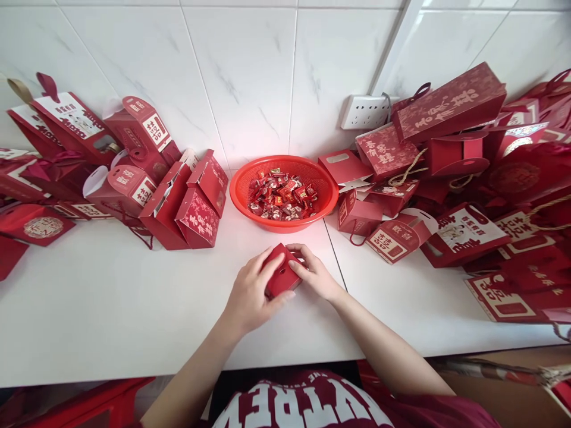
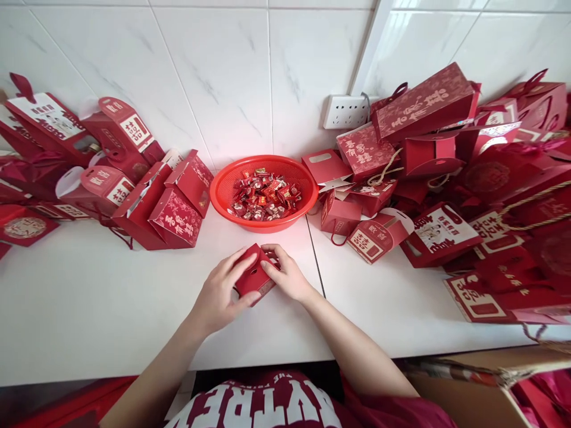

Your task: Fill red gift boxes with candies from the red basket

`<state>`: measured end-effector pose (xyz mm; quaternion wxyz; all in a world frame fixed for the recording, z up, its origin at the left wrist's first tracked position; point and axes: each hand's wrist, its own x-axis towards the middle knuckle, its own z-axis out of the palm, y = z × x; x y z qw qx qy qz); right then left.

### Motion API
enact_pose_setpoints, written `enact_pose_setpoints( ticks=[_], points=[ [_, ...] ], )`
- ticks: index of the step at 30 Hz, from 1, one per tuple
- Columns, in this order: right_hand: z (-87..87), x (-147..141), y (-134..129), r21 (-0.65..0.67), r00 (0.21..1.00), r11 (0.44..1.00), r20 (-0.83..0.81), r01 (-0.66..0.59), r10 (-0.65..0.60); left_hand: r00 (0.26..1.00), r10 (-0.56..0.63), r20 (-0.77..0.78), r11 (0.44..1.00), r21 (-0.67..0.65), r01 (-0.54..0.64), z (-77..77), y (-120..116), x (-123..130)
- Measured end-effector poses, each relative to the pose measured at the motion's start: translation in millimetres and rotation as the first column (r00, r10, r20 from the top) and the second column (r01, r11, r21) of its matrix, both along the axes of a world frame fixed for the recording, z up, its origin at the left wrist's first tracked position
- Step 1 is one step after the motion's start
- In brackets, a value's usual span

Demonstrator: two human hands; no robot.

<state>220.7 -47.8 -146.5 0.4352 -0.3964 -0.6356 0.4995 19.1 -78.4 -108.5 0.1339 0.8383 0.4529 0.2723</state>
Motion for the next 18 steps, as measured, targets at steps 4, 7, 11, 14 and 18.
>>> enact_pose_setpoints(
  ticks=[4,7,11,14,18],
  points=[
    [2.1,-2,-4,-0.012,0.998,0.999,0.052,0.033,-0.032,0.988,0.093,-0.124,0.991,0.104,-0.081,-8.1,-17,9],
    [1.8,-2,-7,-0.033,0.996,0.999,0.077,0.042,-0.040,0.977,0.154,-0.145,0.983,0.125,-0.136,-12.9,-27,3],
    [-0.5,-1,-9,-0.019,0.995,0.999,0.094,0.032,-0.030,0.950,0.286,-0.125,0.950,0.169,-0.264,-14.1,-34,-28],
    [-0.4,0,-10,-0.009,0.990,1.000,0.135,0.030,-0.028,0.881,0.467,-0.078,0.867,0.236,-0.438,-14.7,-34,-61],
    [1.7,-2,-13,-0.014,0.983,1.000,0.185,0.015,-0.012,0.742,0.668,-0.047,0.721,0.287,-0.631,-10.0,-37,-110]
  ],
)
